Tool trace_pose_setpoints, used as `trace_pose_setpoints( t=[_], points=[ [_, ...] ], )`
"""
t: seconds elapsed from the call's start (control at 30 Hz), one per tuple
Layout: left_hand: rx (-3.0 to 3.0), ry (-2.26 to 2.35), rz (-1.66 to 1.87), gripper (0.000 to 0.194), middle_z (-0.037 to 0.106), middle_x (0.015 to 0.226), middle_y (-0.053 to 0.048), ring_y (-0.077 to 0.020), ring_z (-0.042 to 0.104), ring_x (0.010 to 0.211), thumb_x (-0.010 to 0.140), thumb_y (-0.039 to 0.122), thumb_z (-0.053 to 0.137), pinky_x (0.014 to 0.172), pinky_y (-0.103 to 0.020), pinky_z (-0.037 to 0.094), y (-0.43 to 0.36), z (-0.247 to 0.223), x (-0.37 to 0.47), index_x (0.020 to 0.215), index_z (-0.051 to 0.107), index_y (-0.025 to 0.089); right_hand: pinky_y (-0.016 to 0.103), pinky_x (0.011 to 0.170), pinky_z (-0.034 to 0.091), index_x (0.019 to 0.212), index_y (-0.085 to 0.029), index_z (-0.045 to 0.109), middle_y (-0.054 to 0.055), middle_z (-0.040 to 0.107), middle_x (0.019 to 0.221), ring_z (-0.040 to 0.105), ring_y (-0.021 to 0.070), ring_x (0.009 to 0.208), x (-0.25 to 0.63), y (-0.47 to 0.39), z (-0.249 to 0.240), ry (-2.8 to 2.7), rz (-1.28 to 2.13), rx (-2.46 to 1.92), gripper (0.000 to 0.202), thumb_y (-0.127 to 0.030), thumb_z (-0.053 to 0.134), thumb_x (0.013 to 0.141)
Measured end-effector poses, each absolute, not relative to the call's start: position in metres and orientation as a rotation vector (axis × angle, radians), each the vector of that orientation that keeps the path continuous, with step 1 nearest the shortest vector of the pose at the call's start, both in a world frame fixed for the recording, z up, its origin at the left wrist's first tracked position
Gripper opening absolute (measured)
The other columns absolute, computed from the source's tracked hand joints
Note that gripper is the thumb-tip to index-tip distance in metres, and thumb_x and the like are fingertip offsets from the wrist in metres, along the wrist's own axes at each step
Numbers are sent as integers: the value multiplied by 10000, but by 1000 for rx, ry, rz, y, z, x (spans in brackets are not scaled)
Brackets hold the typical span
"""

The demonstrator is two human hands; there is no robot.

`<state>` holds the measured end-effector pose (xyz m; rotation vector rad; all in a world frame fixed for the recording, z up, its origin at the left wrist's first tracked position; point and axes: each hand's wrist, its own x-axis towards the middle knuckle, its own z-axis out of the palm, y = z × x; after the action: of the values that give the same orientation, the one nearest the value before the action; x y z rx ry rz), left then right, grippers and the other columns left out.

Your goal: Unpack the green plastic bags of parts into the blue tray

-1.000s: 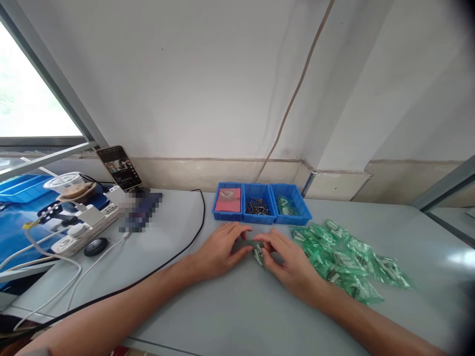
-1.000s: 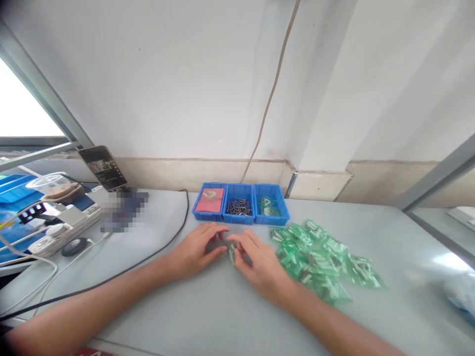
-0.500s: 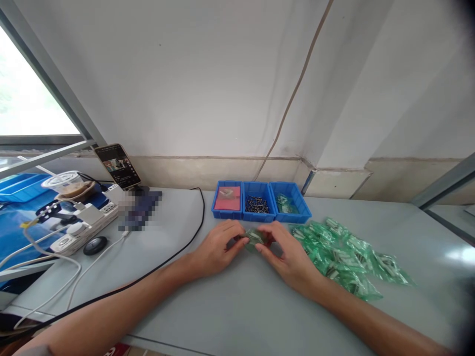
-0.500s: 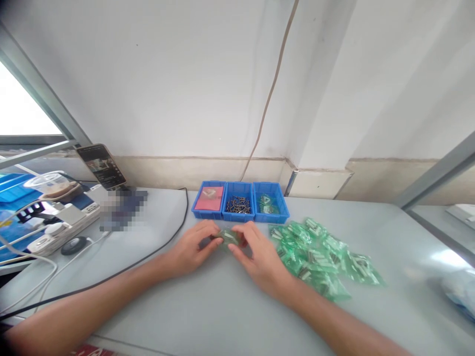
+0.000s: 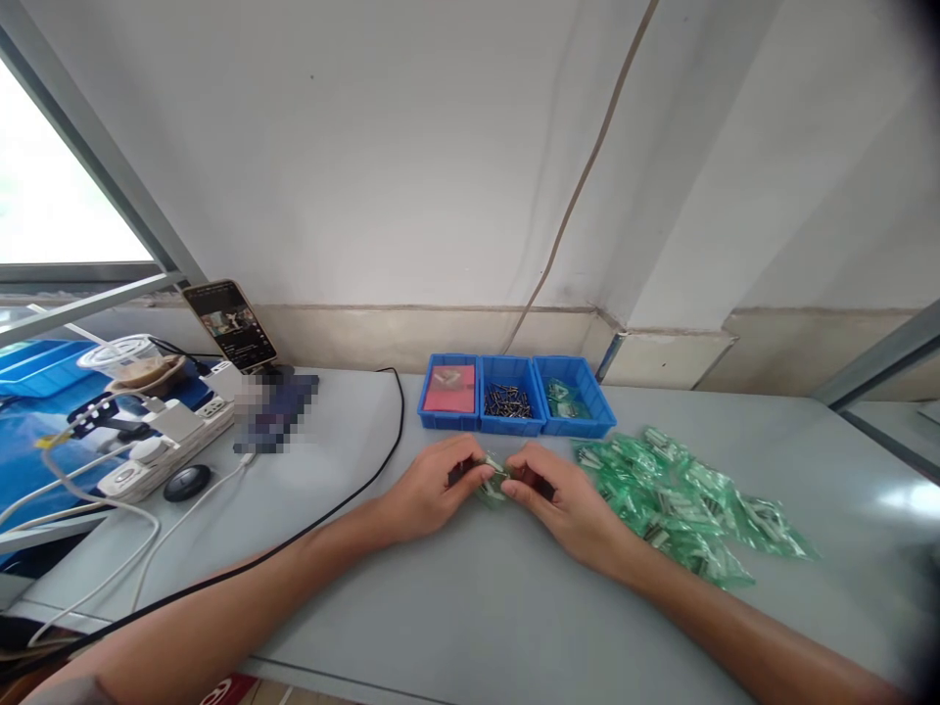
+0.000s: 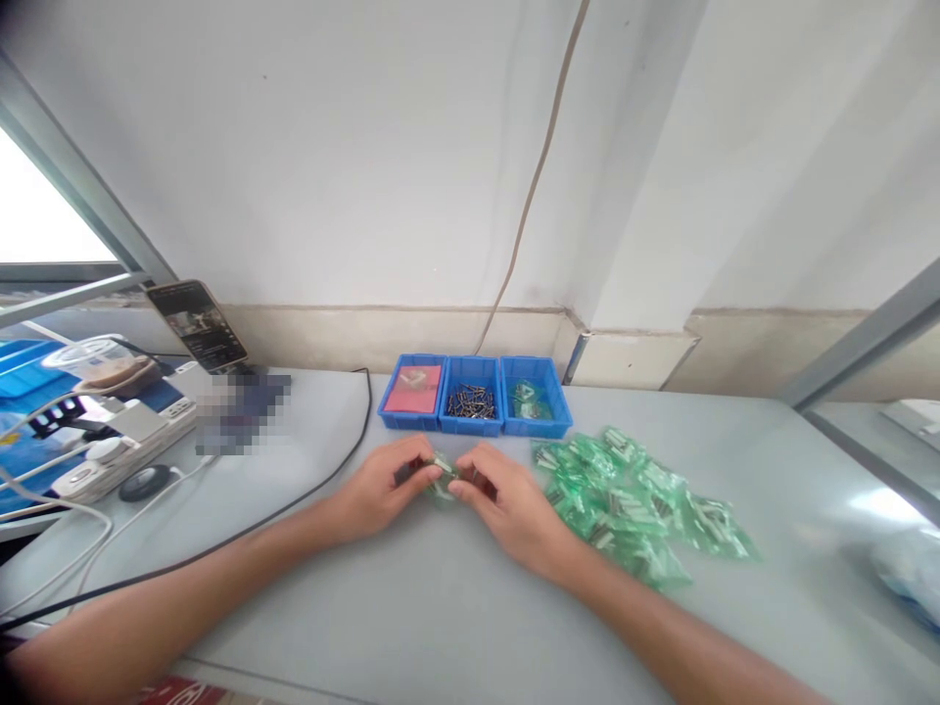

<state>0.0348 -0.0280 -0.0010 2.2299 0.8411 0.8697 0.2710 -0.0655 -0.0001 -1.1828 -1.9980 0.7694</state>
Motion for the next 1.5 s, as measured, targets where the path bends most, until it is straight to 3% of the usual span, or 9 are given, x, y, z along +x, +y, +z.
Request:
trace_pose_setpoints(
  t=[0.17, 0.3, 0.5, 0.67, 0.87, 1.03, 1.17, 1.37, 1.5],
  points=[
    [2131, 898, 866, 397, 592, 805, -8, -149, 529, 745, 1111, 477, 515, 641, -254, 408, -26, -4, 35, 862, 589, 177, 288, 619, 425, 888, -247, 580, -23, 569, 769, 528, 181, 699, 271, -67, 0, -1991, 815, -1235, 272, -432, 550, 1084],
    [2101, 859, 806, 338, 627, 863, -10, -144, 535, 756, 1095, 478, 557, 667, -252, 418, -27, -2, 35, 956, 626, 177, 292, 634, 414, 878, -246, 574, -21, 553, 780, 523, 185, 724, 273, -65, 1, -1983, 809, -1214, 277, -412, 529, 1096],
    [2108, 881, 835, 338, 567, 828, 0, -149, 494, 751, 1102, 438, 533, 652, -259, 386, -27, 0, 35, 875, 548, 188, 310, 678, 441, 1082, -261, 610, -8, 613, 890, 557, 188, 751, 272, -66, -1, -1911, 876, -1258, 144, -402, 585, 1069],
    [2117, 914, 784, 342, 540, 806, 18, -141, 473, 722, 1114, 432, 497, 663, -262, 373, -26, -3, 35, 868, 514, 195, 316, 673, 427, 1019, -261, 588, -23, 586, 810, 540, 188, 725, 272, -68, -3, -1911, 896, -1250, 190, -421, 524, 1096],
    [2148, 928, 746, 356, 503, 791, 29, -136, 438, 713, 1098, 436, 523, 656, -258, 344, -26, -3, 36, 841, 482, 193, 324, 700, 450, 1129, -259, 573, -22, 581, 810, 556, 192, 741, 274, -67, -6, -1796, 872, -1299, 225, -463, 479, 1117],
    [2099, 942, 777, 272, 578, 827, 12, -144, 487, 739, 1085, 391, 543, 673, -255, 380, -28, 1, 36, 906, 559, 188, 308, 647, 399, 976, -245, 575, -20, 557, 812, 509, 182, 725, 272, -66, -3, -1889, 932, -1301, 219, -434, 547, 1082],
    [2112, 868, 778, 197, 636, 924, -15, -156, 540, 793, 1061, 378, 594, 727, -267, 432, -30, 4, 36, 1036, 648, 189, 304, 652, 382, 991, -248, 589, -17, 548, 840, 493, 181, 738, 272, -66, 0, -1913, 922, -1251, 163, -367, 525, 1082],
    [2117, 866, 787, 236, 619, 879, -13, -152, 527, 774, 1067, 368, 572, 711, -270, 420, -29, 4, 37, 936, 621, 178, 302, 664, 389, 963, -246, 575, -26, 543, 821, 498, 180, 740, 271, -66, 0, -1904, 956, -1249, 178, -380, 541, 1075],
    [2102, 909, 789, 255, 621, 878, -13, -156, 525, 785, 1075, 386, 554, 720, -276, 408, -27, 2, 37, 943, 606, 175, 305, 645, 375, 866, -247, 485, -34, 531, 787, 476, 176, 711, 272, -66, -2, -1928, 968, -1284, 272, -415, 568, 1064]
  ],
)
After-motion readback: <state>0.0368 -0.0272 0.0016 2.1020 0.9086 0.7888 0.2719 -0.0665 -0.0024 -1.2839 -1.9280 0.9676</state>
